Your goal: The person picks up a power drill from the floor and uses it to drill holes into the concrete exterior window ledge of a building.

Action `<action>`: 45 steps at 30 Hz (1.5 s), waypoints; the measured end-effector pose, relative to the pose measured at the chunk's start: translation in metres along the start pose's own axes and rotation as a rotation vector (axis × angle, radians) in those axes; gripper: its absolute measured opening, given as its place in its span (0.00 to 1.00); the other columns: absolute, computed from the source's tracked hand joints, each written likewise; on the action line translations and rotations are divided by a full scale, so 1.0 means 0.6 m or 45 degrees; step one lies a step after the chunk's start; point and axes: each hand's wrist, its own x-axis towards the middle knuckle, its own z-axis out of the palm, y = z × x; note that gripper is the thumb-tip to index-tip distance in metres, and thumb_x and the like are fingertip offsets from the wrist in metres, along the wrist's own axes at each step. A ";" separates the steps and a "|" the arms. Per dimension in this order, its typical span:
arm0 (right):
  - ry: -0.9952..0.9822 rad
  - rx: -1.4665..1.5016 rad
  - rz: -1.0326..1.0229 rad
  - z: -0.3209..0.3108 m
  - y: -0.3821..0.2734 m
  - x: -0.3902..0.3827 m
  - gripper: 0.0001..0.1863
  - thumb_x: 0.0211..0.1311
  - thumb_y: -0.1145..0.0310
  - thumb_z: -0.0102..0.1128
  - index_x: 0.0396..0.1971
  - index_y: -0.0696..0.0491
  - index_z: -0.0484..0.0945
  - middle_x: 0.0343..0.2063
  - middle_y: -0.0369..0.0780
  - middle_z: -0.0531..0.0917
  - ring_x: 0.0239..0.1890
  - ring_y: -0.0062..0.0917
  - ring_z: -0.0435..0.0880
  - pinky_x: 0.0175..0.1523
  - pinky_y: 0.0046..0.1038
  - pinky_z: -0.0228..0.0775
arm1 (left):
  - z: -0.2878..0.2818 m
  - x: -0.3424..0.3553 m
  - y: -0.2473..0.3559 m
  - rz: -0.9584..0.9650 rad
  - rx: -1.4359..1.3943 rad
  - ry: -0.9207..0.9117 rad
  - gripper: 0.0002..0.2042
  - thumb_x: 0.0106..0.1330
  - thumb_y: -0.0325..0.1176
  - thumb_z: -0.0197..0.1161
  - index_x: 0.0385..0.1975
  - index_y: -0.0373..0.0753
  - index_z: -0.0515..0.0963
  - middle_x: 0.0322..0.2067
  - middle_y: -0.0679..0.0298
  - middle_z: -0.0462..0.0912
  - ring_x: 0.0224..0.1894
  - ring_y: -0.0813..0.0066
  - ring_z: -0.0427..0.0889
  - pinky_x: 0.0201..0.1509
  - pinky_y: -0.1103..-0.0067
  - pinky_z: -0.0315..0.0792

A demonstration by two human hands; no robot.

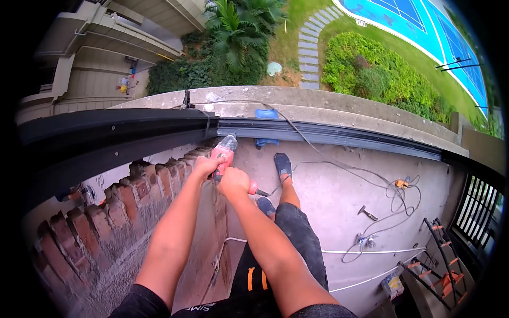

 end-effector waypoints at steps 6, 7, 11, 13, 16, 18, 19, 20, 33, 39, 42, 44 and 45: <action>0.098 0.039 -0.009 0.024 -0.001 -0.040 0.15 0.55 0.64 0.67 0.40 0.56 0.89 0.42 0.50 0.92 0.48 0.44 0.92 0.56 0.40 0.84 | -0.016 -0.055 -0.007 0.153 0.306 0.170 0.35 0.47 0.53 0.86 0.43 0.24 0.88 0.44 0.45 0.92 0.41 0.60 0.94 0.39 0.65 0.87; 0.095 0.040 -0.009 0.020 -0.003 -0.047 0.15 0.55 0.64 0.67 0.40 0.56 0.89 0.42 0.50 0.92 0.48 0.44 0.92 0.56 0.40 0.84 | -0.019 -0.063 -0.008 0.150 0.307 0.171 0.35 0.47 0.53 0.86 0.43 0.24 0.88 0.44 0.45 0.92 0.41 0.60 0.94 0.39 0.65 0.87; 0.061 0.054 0.004 0.003 -0.010 -0.061 0.14 0.55 0.65 0.65 0.39 0.56 0.89 0.42 0.51 0.92 0.48 0.46 0.92 0.56 0.42 0.84 | -0.021 -0.077 -0.013 0.149 0.330 0.198 0.32 0.49 0.54 0.84 0.41 0.27 0.90 0.41 0.47 0.93 0.42 0.60 0.94 0.46 0.67 0.86; 0.060 0.044 -0.001 -0.001 -0.003 -0.050 0.14 0.55 0.66 0.64 0.39 0.56 0.89 0.41 0.51 0.92 0.48 0.46 0.92 0.55 0.42 0.84 | 0.003 -0.075 -0.020 0.198 0.387 0.281 0.31 0.51 0.53 0.83 0.42 0.28 0.91 0.40 0.48 0.94 0.41 0.60 0.94 0.48 0.67 0.85; 0.042 0.105 0.050 -0.009 0.001 0.000 0.14 0.53 0.67 0.64 0.37 0.57 0.90 0.40 0.52 0.92 0.47 0.47 0.92 0.55 0.43 0.84 | 0.046 -0.033 -0.029 0.482 -0.234 0.395 0.28 0.55 0.48 0.84 0.45 0.26 0.90 0.38 0.53 0.94 0.37 0.74 0.91 0.44 0.72 0.83; -0.016 0.001 -0.024 -0.011 -0.015 0.032 0.14 0.53 0.67 0.64 0.37 0.57 0.90 0.40 0.52 0.92 0.47 0.47 0.92 0.54 0.42 0.84 | 0.045 0.027 -0.032 0.296 -0.273 0.633 0.24 0.58 0.48 0.82 0.44 0.31 0.92 0.36 0.55 0.94 0.35 0.73 0.91 0.43 0.71 0.83; -0.020 -0.004 0.038 -0.022 0.014 0.046 0.14 0.53 0.67 0.64 0.37 0.57 0.90 0.40 0.52 0.92 0.47 0.47 0.92 0.54 0.42 0.84 | 0.071 0.020 -0.007 0.378 -0.183 0.558 0.22 0.61 0.48 0.80 0.43 0.33 0.93 0.34 0.56 0.94 0.32 0.73 0.90 0.40 0.72 0.82; -0.021 -0.024 0.041 -0.034 0.010 0.053 0.14 0.53 0.68 0.64 0.37 0.57 0.91 0.41 0.52 0.92 0.47 0.46 0.92 0.55 0.42 0.85 | 0.075 0.042 -0.002 0.435 -0.199 0.565 0.21 0.62 0.46 0.80 0.45 0.34 0.92 0.34 0.58 0.94 0.30 0.74 0.89 0.39 0.72 0.81; -0.089 -0.135 -0.007 -0.066 -0.010 0.065 0.14 0.53 0.68 0.63 0.36 0.56 0.92 0.43 0.50 0.92 0.48 0.43 0.93 0.55 0.39 0.85 | 0.072 0.081 -0.017 0.329 -0.240 0.541 0.17 0.65 0.42 0.77 0.47 0.36 0.92 0.39 0.57 0.95 0.37 0.73 0.91 0.46 0.74 0.82; 0.008 -0.150 -0.022 -0.037 0.025 0.053 0.14 0.53 0.66 0.64 0.35 0.56 0.92 0.41 0.51 0.92 0.47 0.44 0.93 0.54 0.40 0.85 | 0.062 0.037 0.013 -0.024 -0.393 -0.027 0.27 0.55 0.42 0.87 0.45 0.26 0.85 0.37 0.57 0.90 0.29 0.69 0.90 0.31 0.64 0.85; -0.026 -0.142 -0.059 -0.027 0.010 0.020 0.13 0.53 0.66 0.64 0.35 0.56 0.91 0.41 0.51 0.92 0.47 0.45 0.93 0.54 0.40 0.85 | 0.026 0.001 0.005 -0.014 -0.332 -0.034 0.28 0.54 0.43 0.88 0.45 0.27 0.85 0.37 0.56 0.90 0.30 0.68 0.90 0.31 0.64 0.86; -0.017 -0.154 -0.118 -0.037 -0.021 0.001 0.13 0.53 0.66 0.64 0.35 0.56 0.91 0.41 0.52 0.92 0.47 0.45 0.93 0.55 0.41 0.85 | -0.003 -0.005 -0.017 -0.030 -0.452 -0.054 0.28 0.53 0.41 0.88 0.46 0.26 0.85 0.38 0.54 0.90 0.32 0.67 0.91 0.31 0.64 0.86; 0.015 -0.144 -0.133 -0.034 -0.032 -0.016 0.13 0.53 0.67 0.65 0.36 0.55 0.91 0.41 0.50 0.92 0.47 0.44 0.93 0.54 0.40 0.85 | -0.015 -0.009 -0.025 0.030 -0.383 0.054 0.29 0.53 0.41 0.87 0.47 0.25 0.85 0.38 0.54 0.90 0.32 0.67 0.91 0.31 0.63 0.86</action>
